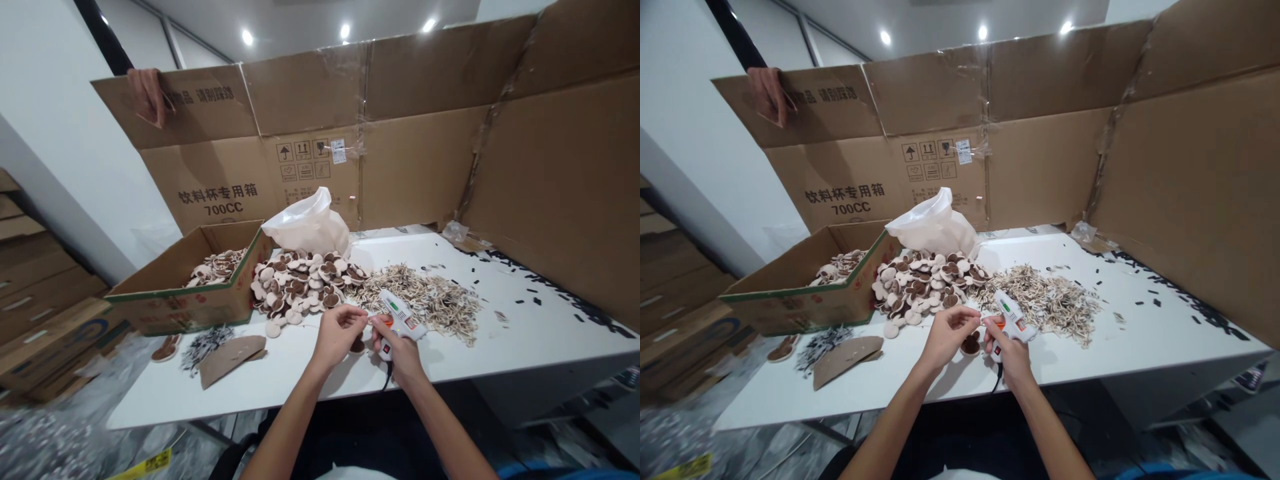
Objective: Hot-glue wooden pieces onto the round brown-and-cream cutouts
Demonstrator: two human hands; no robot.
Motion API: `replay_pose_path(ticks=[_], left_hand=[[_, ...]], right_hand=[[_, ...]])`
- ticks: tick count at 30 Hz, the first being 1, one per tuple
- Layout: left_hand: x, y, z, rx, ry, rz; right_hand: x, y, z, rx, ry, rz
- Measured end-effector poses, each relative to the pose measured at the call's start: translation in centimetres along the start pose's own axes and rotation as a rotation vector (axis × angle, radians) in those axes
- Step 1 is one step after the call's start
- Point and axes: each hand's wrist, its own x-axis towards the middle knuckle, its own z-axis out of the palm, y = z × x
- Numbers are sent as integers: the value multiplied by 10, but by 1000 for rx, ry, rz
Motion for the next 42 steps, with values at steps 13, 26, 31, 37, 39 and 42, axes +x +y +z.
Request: replay_pose_path(ticks=[13, 26, 31, 37, 39, 42], left_hand=[[-3, -8, -3, -71, 13, -37], [0, -14, 7, 52, 49, 27], [-1, -13, 7, 116, 92, 38], [-1, -13, 6, 190, 133, 75], [-1, -14, 6, 179, 100, 50], [-1, -15, 7, 157, 38, 29]], right_hand=[[5, 1, -2, 197, 114, 141], [0, -7, 3, 85, 30, 83], [0, -4, 3, 50, 54, 90], [0, -6, 6, 56, 125, 80], [0, -6, 6, 53, 138, 81], [1, -5, 4, 30, 136, 59]])
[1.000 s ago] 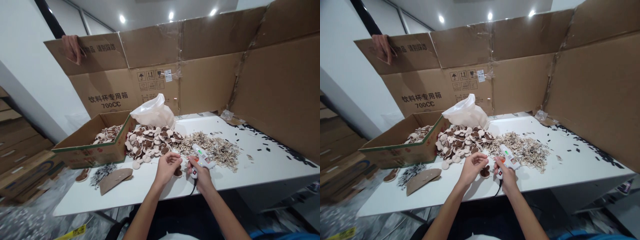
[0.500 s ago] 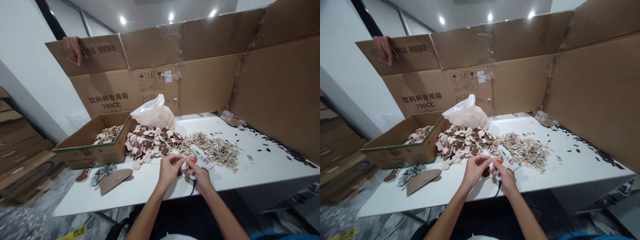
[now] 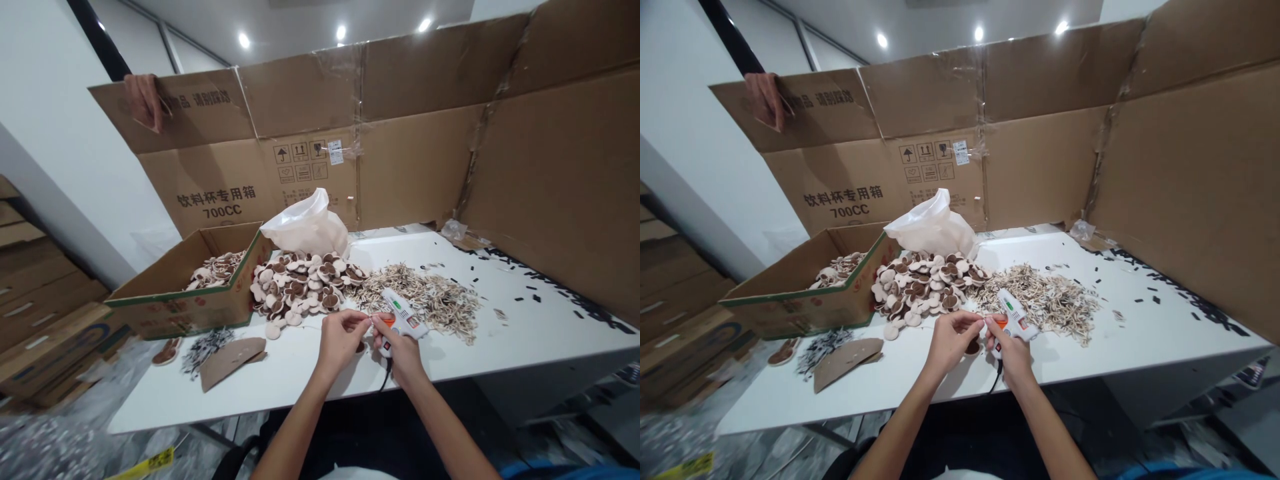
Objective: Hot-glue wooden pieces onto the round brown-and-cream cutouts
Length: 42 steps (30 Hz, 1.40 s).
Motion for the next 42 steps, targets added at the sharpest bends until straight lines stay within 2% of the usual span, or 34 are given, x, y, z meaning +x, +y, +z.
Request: replay_pose_path(ticks=[6, 8, 10, 13, 15, 19, 22, 23, 24, 26, 29, 31, 33, 38, 42], left_hand=[[0, 5, 2, -11, 25, 4], [1, 7, -5, -15, 33, 5], [3, 7, -21, -3, 82, 17], [4, 8, -62, 67, 245, 47], [0, 9, -97, 134, 356, 41], [-16, 15, -168, 349, 668, 52], [-30, 19, -215, 550, 804, 69], [-34, 17, -229, 652, 817, 54], [-37, 15, -242, 772, 776, 20], [-40, 6, -268, 981, 600, -86], [-42, -8, -297, 1039, 360, -196], [-42, -14, -308, 999, 319, -205], [-41, -14, -312, 979, 328, -193], [-40, -6, -306, 924, 478, -189], [-40, -1, -290, 877, 526, 43]], right_hand=[[2, 5, -3, -37, -42, -62], [2, 6, -3, -29, -36, -63], [3, 6, -3, -15, -23, -56], [4, 6, -4, -10, -15, -39], [4, 6, -6, -49, -22, -44], [3, 6, -7, -58, -38, -55], [2, 7, -7, -49, -38, -56], [2, 7, -7, -48, -34, -53], [2, 8, -8, -49, -30, -50], [2, 9, -8, -55, -24, -48], [3, 9, -8, -65, -23, -52], [3, 9, -8, -58, -23, -44], [3, 8, -7, -46, -26, -39], [2, 7, -7, -36, -33, -45], [4, 10, -9, -47, -40, -59]])
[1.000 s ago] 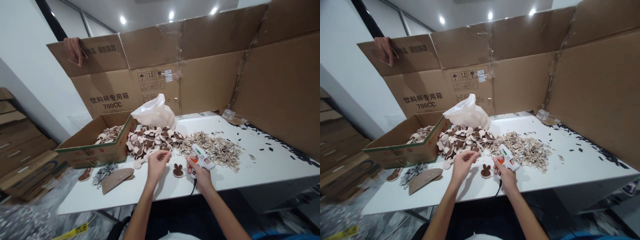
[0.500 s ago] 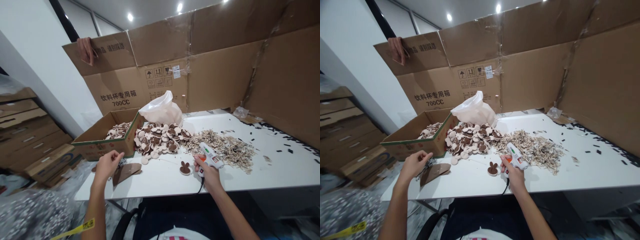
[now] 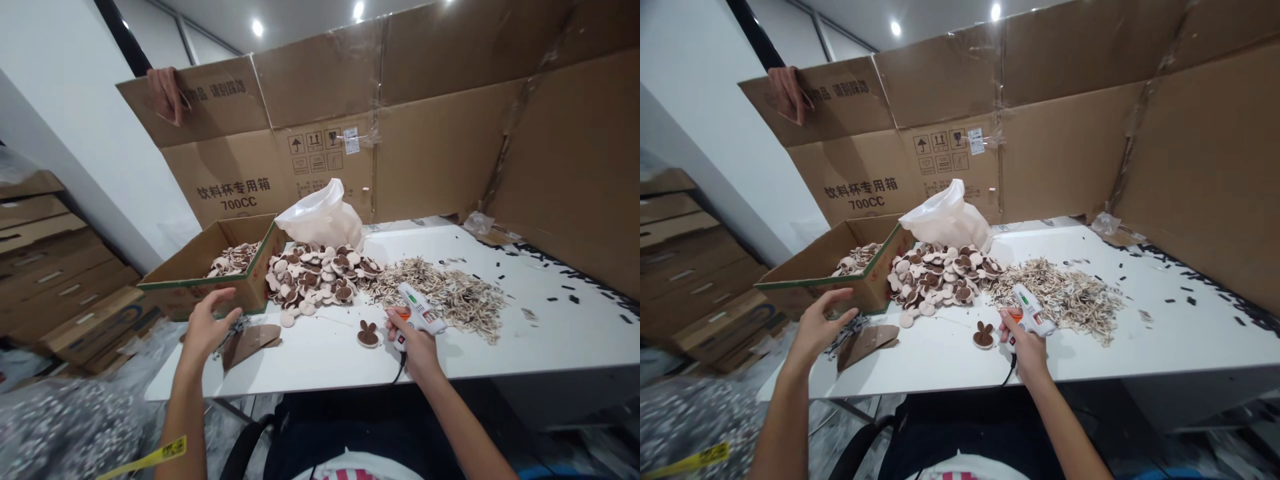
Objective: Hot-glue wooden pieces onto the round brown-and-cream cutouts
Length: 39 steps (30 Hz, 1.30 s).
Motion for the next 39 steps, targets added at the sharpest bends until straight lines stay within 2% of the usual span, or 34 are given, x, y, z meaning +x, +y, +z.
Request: replay_pose_path(ticks=[2, 4, 5, 7, 11, 14, 17, 20, 24, 29, 35, 39], left_hand=[[-8, 16, 8, -24, 74, 27], [-19, 38, 21, -108, 155, -84], [-26, 51, 30, -158, 151, -105], [-42, 80, 51, -275, 81, -43], [-74, 142, 95, -482, -114, 179], [-93, 180, 121, -598, -253, 187], [-103, 204, 141, -720, -368, 106], [-106, 211, 157, -848, -438, -3], [-103, 209, 166, -955, -444, -75], [-98, 204, 160, -1069, -484, -120], [-92, 198, 152, -1003, -525, -91], [-92, 198, 149, -1033, -629, -74]], right_hand=[[1, 2, -1, -6, 0, -3], [2, 3, -1, -12, -2, -1], [3, 3, -1, -11, -5, 2], [3, 3, -1, -4, -5, 6], [1, 2, 0, 1, 7, -2], [0, 1, 0, -7, -12, 9], [-2, 0, 1, -20, -41, 26], [-4, -1, 2, -72, -86, 18], [-4, 0, 0, -130, -185, -26], [-2, 0, 0, -96, -241, -43], [-3, -1, 2, -59, -157, 5], [-3, 0, 2, -73, -157, 1]])
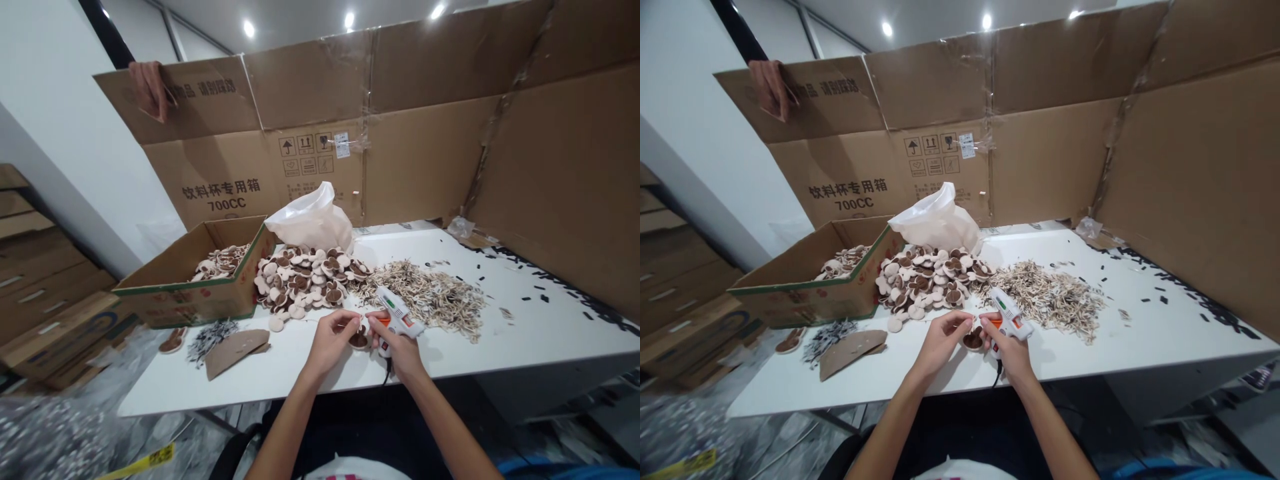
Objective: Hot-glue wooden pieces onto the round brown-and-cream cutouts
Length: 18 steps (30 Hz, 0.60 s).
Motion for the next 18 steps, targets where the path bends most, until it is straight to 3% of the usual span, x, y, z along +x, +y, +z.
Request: replay_pose_path(ticks=[5, 18], left_hand=[[-1, 0, 1, -48, -104, 6], [6, -9, -2, 30, 56, 33]], right_hand=[[2, 5, -2, -13, -14, -21], [-2, -10, 2, -37, -72, 5]])
